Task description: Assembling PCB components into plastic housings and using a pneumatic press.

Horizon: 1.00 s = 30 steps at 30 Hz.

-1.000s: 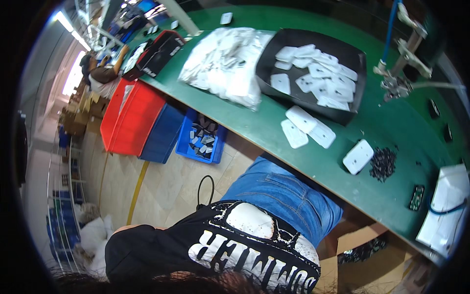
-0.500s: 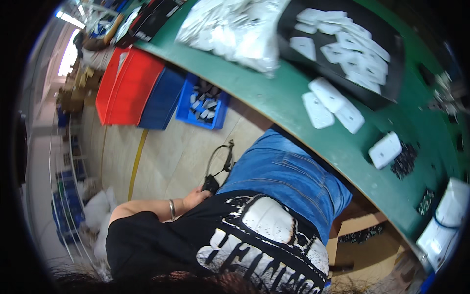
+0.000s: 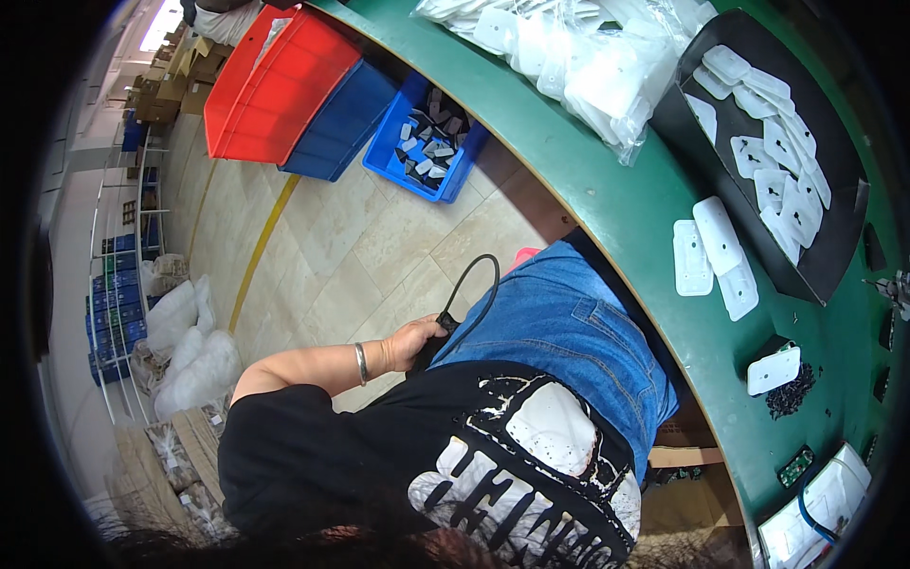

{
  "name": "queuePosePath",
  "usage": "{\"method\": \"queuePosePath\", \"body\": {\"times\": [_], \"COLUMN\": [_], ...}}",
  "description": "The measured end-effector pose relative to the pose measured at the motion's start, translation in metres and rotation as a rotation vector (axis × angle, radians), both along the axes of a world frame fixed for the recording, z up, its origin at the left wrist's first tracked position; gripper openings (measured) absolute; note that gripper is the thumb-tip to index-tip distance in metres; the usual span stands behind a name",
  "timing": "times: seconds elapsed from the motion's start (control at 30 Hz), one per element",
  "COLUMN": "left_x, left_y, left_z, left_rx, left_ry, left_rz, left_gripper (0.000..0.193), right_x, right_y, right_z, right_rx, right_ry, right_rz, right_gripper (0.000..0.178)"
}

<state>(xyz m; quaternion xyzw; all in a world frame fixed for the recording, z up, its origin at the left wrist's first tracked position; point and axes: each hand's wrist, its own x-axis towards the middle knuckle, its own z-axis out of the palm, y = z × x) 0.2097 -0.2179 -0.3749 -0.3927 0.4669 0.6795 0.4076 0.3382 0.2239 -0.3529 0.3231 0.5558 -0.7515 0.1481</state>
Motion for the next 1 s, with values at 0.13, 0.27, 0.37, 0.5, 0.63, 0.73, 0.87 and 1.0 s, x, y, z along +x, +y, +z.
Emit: {"method": "queuePosePath", "body": {"times": [0.13,0.27,0.37,0.5,0.63,0.73,0.87,1.0], "left_x": [-0.020,-0.011,-0.026,-0.017,-0.041,-0.075,-0.096,-0.106], "left_y": [0.011,0.016,0.018,0.010,0.033,0.043,0.065,0.081], "left_z": [0.016,-0.018,-0.008,-0.030,-0.003,0.020,0.038,0.074], "left_rx": [0.124,-0.064,0.045,0.135,-0.163,0.081,0.239,-0.068], "left_ry": [-0.282,-0.472,-0.502,-0.398,0.109,0.451,0.507,1.026], "left_rz": [0.307,0.265,0.178,0.077,0.199,0.041,-0.221,-0.787], "left_gripper": [0.034,0.058,0.048,0.028,0.020,0.015,0.016,0.032], "right_x": [-0.001,0.001,0.000,-0.005,-0.011,-0.015,-0.021,-0.013], "right_y": [-0.003,-0.003,-0.001,-0.001,-0.002,-0.005,-0.002,-0.007], "right_z": [0.000,0.001,0.000,-0.001,-0.002,0.003,0.007,0.013], "right_rx": [0.020,0.029,0.044,0.053,0.064,0.076,0.106,0.142], "right_ry": [-0.028,-0.046,-0.060,-0.074,-0.088,-0.088,-0.061,-0.051], "right_rz": [-0.020,-0.019,-0.026,-0.028,-0.036,-0.049,-0.098,-0.203], "right_gripper": [0.024,0.024,0.023,0.023,0.023,0.022,0.022,0.022]}}
